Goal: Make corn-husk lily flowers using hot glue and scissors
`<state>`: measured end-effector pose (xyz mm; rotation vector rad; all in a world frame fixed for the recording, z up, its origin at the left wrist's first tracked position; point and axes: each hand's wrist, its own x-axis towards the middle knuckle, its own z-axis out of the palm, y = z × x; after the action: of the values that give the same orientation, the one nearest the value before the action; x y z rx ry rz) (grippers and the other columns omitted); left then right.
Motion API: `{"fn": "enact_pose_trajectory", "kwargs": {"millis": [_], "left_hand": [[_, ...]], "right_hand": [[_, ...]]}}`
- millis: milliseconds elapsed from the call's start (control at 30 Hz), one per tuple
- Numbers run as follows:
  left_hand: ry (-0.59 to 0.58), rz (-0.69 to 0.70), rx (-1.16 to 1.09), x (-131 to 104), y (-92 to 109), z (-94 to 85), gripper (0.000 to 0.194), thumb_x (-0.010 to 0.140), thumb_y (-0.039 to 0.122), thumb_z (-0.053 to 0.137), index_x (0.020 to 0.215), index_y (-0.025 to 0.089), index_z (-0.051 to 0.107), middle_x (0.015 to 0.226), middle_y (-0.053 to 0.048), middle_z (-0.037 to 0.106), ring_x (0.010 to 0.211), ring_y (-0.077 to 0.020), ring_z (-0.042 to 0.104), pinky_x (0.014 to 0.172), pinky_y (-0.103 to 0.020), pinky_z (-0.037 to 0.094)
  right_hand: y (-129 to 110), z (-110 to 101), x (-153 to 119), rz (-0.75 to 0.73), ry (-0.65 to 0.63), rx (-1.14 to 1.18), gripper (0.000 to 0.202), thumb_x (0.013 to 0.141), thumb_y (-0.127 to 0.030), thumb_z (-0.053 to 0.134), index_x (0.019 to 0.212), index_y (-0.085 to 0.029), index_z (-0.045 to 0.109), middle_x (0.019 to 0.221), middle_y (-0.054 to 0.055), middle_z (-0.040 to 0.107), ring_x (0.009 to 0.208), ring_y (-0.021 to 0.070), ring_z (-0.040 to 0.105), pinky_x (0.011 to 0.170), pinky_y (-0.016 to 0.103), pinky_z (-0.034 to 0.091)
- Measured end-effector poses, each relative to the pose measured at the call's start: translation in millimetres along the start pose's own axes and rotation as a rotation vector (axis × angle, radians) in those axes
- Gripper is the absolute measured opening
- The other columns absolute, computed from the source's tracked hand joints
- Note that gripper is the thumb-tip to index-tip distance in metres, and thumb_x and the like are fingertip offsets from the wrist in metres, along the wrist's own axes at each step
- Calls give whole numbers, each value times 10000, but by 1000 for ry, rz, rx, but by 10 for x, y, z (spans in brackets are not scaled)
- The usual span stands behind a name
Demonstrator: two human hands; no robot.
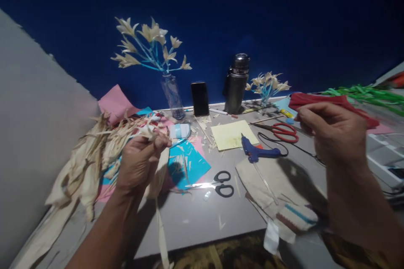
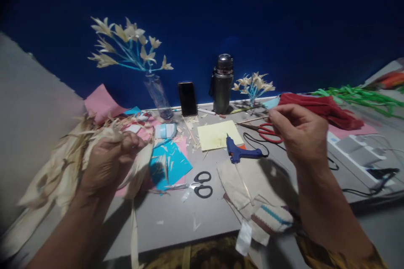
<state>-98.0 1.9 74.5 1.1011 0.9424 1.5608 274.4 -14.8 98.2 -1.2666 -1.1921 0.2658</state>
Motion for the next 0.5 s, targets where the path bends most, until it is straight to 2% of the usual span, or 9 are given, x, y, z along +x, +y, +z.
{"fn": "enact_pose_trajectory", "kwargs": {"millis": [67, 100, 167, 233, 333, 433, 500], "left_hand": [[5, -20, -33, 17, 2, -20, 192, 620, 225, 845, 605, 166, 662, 657, 4, 610, 680, -135, 588, 754, -298, 509], [9, -21, -50, 22, 1, -36, 210, 612, 228, 846, 591, 167, 646, 648, 7, 602, 671, -134, 583, 748, -303, 508], [26, -20, -68, 23, 0, -77, 235, 606, 246, 852, 590, 169, 630, 642, 11, 594, 670, -135, 583, 740, -307, 505], [29, -29, -88, 15, 4, -122, 252, 598, 259, 865, 606, 170, 630, 653, 14, 591, 677, -135, 588, 741, -310, 506], [-1, -66, -137, -4, 3, -168, 263, 596, 250, 875, 615, 169, 626, 685, 20, 583, 688, -131, 583, 761, -321, 516], [-53, -77, -155, -15, -24, -174, 242, 632, 221, 856, 609, 164, 621, 695, 14, 573, 687, -125, 558, 750, -314, 518], [-49, -95, -142, -16, -53, -162, 232, 630, 219, 857, 616, 161, 633, 703, 9, 577, 673, -124, 546, 750, -328, 523]], "right_hand": [[30, -87, -80, 12, -150, -181, 197, 758, -408, 780, 775, -215, 741, 573, 0, 617, 480, 138, 506, 450, 270, 375], [77, -126, -99, -7, -255, -271, 219, 758, -441, 771, 770, -224, 744, 570, 4, 629, 475, 152, 521, 459, 284, 384], [231, -200, -72, -74, -371, -408, 251, 777, -482, 720, 733, -235, 742, 608, 22, 672, 476, 172, 544, 466, 302, 377], [436, -263, 53, -77, -417, -521, 252, 782, -472, 709, 710, -232, 741, 601, 31, 683, 477, 186, 560, 467, 303, 366], [718, -297, 346, -21, -387, -708, 218, 786, -399, 720, 702, -200, 746, 516, 39, 644, 463, 193, 550, 465, 300, 327], [886, -207, 615, 72, -549, -805, 205, 811, -307, 691, 689, -152, 747, 580, 58, 688, 545, 190, 594, 513, 286, 349], [966, -78, 737, 79, -591, -821, 191, 797, -292, 702, 681, -151, 757, 568, 39, 688, 530, 172, 586, 521, 273, 354]]}}
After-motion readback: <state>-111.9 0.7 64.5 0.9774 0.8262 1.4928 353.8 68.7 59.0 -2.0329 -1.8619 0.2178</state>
